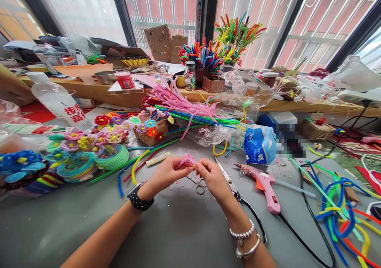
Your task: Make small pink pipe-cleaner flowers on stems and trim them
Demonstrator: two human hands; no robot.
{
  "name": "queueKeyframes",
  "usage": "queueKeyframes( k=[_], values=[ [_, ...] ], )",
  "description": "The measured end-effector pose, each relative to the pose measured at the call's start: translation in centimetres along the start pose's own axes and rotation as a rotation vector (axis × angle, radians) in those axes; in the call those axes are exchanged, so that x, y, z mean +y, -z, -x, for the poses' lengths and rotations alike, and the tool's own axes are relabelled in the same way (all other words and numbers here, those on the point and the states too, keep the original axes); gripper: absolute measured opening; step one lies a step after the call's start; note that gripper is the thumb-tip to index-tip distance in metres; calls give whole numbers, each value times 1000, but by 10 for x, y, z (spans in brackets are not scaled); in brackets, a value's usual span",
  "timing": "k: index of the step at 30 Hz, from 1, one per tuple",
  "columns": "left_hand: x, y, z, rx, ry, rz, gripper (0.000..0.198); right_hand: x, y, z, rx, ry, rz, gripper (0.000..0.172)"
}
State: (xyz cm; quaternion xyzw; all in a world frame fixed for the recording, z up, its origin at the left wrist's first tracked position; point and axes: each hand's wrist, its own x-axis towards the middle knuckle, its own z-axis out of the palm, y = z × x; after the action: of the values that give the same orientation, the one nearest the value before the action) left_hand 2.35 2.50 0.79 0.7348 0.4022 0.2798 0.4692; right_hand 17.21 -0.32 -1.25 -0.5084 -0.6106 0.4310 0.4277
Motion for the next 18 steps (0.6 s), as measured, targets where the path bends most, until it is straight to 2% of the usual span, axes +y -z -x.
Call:
queueKeyframes(
  k=[4, 7, 13, 18],
  values=[
    [2, -1, 1, 29, -8, -12, 23, -1, 0, 3, 29, 4, 1, 28],
    [4, 0, 2, 36, -30, 3, 22, -4, 4, 4, 3, -19, 26, 28],
    [6, 2, 3, -57, -57, 50, 24, -8, 13, 4, 31, -4, 67, 35],
    [4, 2, 2, -89, -46, 50, 25, -11, 8, 5, -29, -9, 103, 33]
  ],
)
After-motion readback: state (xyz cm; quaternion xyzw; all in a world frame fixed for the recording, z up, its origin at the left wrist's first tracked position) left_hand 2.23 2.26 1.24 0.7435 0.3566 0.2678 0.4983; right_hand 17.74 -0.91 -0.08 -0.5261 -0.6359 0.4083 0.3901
